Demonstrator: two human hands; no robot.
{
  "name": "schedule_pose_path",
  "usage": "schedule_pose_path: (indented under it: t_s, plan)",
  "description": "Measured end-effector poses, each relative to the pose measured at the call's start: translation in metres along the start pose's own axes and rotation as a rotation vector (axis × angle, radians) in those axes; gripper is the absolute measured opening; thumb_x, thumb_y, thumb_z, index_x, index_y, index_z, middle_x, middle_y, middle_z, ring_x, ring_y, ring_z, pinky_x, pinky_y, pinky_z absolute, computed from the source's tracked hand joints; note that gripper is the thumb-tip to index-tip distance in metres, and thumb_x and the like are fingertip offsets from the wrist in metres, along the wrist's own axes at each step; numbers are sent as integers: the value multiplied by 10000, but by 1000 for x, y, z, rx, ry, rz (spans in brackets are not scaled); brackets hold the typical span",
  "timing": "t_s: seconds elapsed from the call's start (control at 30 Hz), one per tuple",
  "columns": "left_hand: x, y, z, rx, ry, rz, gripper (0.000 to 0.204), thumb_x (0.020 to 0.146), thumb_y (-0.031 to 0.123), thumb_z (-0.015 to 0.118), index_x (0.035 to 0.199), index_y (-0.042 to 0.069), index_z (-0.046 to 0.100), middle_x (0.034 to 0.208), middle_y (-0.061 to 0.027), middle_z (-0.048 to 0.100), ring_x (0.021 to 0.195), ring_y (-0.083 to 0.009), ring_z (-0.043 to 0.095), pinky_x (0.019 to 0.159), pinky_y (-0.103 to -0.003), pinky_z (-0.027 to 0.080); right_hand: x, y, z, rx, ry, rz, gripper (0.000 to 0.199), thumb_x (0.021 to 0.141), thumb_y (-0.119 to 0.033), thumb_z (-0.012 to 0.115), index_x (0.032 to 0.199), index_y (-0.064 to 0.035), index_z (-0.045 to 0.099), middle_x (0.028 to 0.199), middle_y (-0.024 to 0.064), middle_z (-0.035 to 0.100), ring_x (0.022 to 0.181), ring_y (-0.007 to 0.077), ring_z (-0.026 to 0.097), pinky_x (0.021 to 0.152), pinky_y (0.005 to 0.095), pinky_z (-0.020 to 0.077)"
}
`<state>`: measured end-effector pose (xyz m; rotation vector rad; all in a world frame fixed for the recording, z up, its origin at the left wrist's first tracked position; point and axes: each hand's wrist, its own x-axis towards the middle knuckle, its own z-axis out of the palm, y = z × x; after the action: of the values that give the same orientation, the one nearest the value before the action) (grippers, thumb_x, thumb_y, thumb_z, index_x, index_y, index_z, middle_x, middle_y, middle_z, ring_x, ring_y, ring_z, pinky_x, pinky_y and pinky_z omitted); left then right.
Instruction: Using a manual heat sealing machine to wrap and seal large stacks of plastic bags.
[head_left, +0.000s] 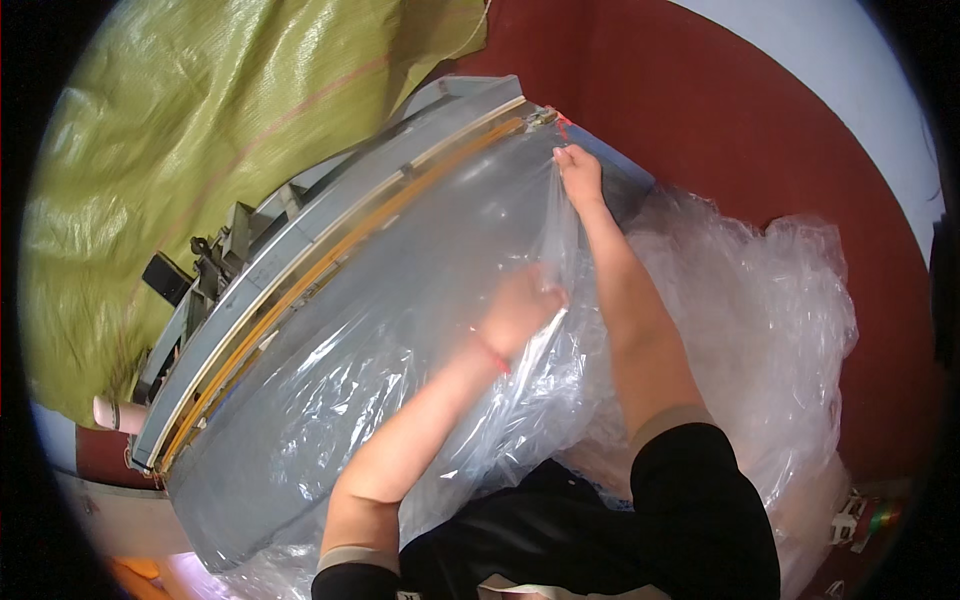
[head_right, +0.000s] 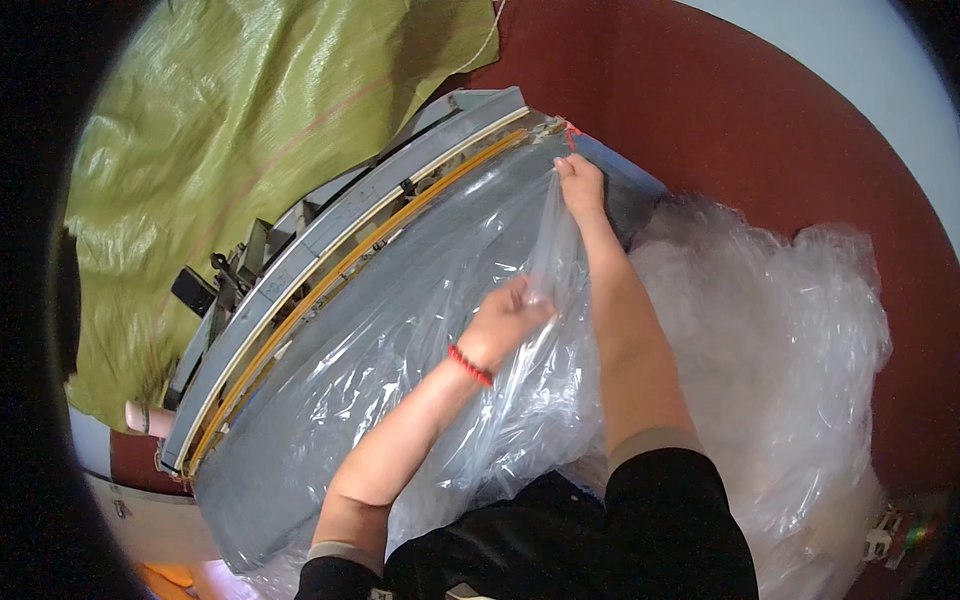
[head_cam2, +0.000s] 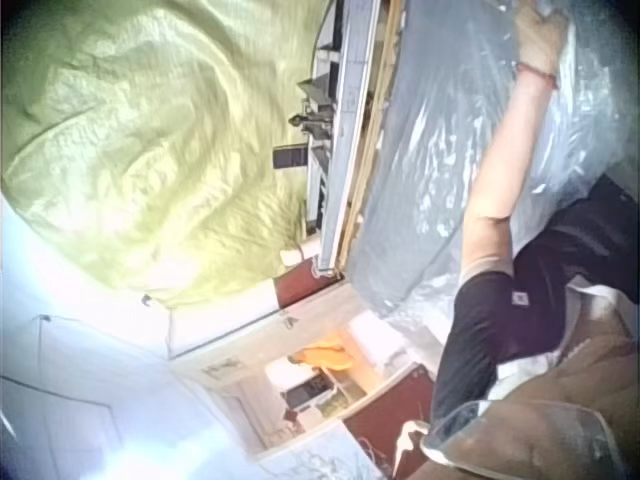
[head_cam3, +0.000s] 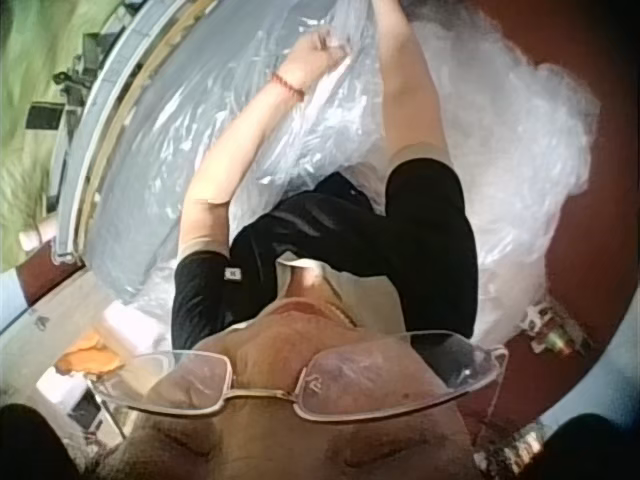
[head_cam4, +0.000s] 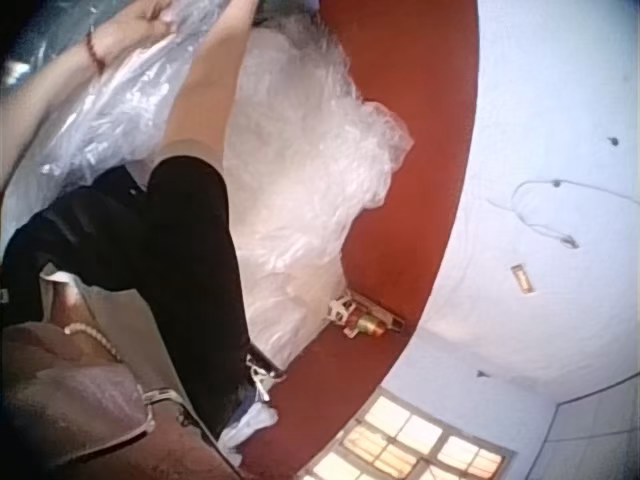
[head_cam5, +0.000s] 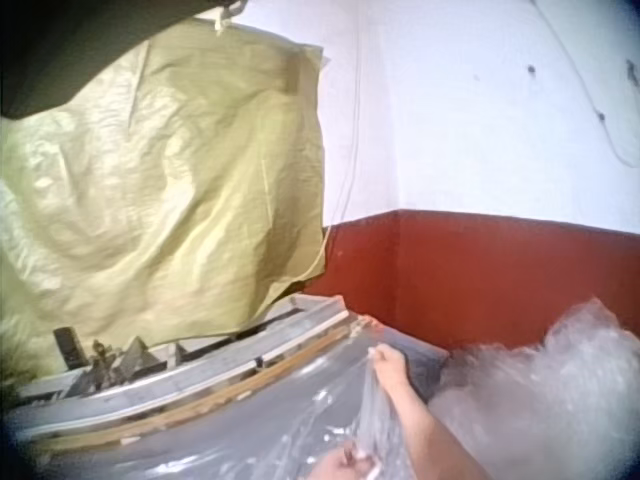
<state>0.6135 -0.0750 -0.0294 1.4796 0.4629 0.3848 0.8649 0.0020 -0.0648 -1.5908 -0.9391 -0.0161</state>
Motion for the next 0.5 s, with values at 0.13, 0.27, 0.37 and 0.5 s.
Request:
schedule_pose_path:
  t_s: [0.13, 0.27, 0.37, 0.5]
  plan:
    - [-126, 61, -7, -176, -238, -2, 208, 799, 77, 578, 989, -1, 551, 881, -40, 590, 806, -112, 541, 731, -253, 439, 2, 14, 3, -20, -24, -21, 208, 816, -197, 561, 740, -4, 564, 630, 33, 531, 629, 103, 467, 608, 263, 403]
    - [-286, 64, -78, -34, -329, 275, 99, 757, 95, 632, 797, 8, 607, 838, -106, 610, 724, -211, 589, 661, -305, 445, 0, 4, 2, 53, -99, 20, 180, 815, -164, 530, 869, -15, 615, 788, 73, 614, 758, 135, 545, 730, 277, 429]
    - [-417, 48, -117, -359, 266, 318, 197, 582, 46, 742, 716, -38, 624, 707, -177, 624, 681, -258, 618, 608, -334, 456, 3, 13, -3, -186, -178, -50, 252, 841, -237, 495, 940, -35, 608, 896, 82, 620, 834, 158, 556, 781, 288, 417]
    - [-577, 63, -140, -178, 888, -45, 364, 548, 82, 766, 750, 21, 469, 590, -33, 534, 509, -79, 486, 438, -198, 352, 26, 51, -15, -36, -216, -14, 239, 848, -227, 506, 944, -34, 610, 842, 1, 588, 781, 97, 523, 721, 228, 406]
